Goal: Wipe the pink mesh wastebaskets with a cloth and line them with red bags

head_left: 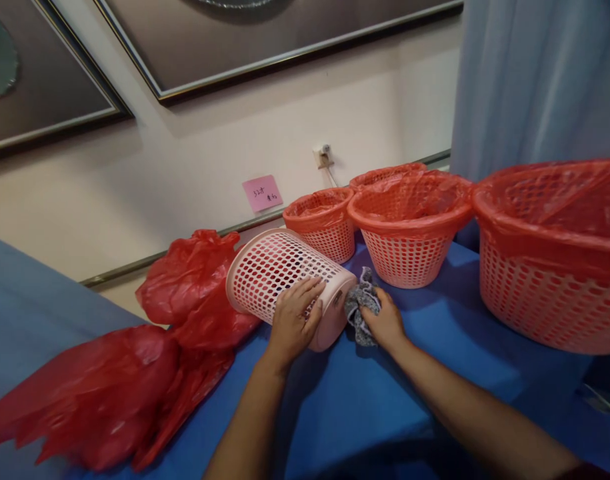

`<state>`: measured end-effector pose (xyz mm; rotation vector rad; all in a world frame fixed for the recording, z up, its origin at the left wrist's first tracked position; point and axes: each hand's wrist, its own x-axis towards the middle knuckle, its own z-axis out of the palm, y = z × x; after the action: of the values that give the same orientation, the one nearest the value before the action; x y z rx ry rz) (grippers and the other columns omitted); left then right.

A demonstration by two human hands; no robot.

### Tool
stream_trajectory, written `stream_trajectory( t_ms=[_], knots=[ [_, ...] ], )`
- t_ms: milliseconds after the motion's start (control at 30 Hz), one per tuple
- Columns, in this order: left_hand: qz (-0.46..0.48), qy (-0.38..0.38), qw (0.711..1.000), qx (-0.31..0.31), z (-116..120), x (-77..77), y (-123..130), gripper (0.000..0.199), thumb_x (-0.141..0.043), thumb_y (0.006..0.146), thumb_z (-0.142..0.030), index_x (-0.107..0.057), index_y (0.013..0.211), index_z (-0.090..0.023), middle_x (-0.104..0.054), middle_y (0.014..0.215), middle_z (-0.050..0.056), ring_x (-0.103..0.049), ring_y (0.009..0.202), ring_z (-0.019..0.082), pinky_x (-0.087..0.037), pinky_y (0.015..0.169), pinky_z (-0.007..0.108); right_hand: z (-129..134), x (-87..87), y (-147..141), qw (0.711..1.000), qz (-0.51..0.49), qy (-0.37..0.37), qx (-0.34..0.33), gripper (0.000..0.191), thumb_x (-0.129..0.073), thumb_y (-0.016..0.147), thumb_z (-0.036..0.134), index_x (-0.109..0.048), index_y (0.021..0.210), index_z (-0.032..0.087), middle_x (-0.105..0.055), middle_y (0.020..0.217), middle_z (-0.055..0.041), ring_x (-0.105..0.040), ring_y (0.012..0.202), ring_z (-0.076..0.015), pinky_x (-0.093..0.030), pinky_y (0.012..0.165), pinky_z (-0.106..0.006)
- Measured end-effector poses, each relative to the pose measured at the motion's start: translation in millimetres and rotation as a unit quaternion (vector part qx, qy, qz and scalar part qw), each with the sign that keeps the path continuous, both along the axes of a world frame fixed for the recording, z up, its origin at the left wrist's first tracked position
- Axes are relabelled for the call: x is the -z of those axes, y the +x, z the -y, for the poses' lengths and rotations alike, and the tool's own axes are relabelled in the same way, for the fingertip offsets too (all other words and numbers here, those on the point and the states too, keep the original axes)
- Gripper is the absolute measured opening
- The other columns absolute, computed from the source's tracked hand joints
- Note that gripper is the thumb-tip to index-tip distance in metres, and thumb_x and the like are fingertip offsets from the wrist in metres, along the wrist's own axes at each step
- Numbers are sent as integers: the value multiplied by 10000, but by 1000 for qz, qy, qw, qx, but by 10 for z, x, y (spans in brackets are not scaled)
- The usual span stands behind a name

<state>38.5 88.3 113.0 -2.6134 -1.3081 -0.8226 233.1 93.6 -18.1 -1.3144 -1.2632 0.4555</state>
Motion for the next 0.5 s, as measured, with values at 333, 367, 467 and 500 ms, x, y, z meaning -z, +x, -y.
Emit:
stream_trajectory(
  t_ms=[333,367,467,500],
  knots=[
    [-6,-10,1000,-3,-27,-51,33,339,-494,988,-293,-680,1270,-261,-694,1363,55,-586,1330,263,-443,1106,519,31,12,-157,996,-36,-29,-72,480,-614,753,230,-586,1232,202,-659,1181,-111,-660,1095,-258,-537,985,-427],
    [-4,-6,1000,-1,-28,-51,42,336,-495,988,-288,-682,1265,-260,-696,1360,53,-587,1329,260,-446,1105,514,-39,61,-136,993,-62,-75,-61,434,-606,758,240,-592,1189,193,-693,1086,-97,-686,1005,-249,-562,924,-415],
    [1,5,1000,-1,-38,-53,64,333,-507,978,-272,-685,1260,-265,-709,1338,51,-595,1320,259,-457,1092,505,-101,160,-109,987,-78,-114,-86,287,-599,757,239,-614,1040,192,-726,855,-47,-698,749,-214,-588,727,-348],
    [1,8,1000,-1,-42,-55,68,333,-512,973,-266,-686,1257,-269,-715,1328,50,-599,1314,260,-461,1087,505,-76,158,-114,986,-78,-110,-94,277,-605,752,235,-617,1026,195,-729,850,-42,-697,743,-210,-586,723,-342]
  ],
)
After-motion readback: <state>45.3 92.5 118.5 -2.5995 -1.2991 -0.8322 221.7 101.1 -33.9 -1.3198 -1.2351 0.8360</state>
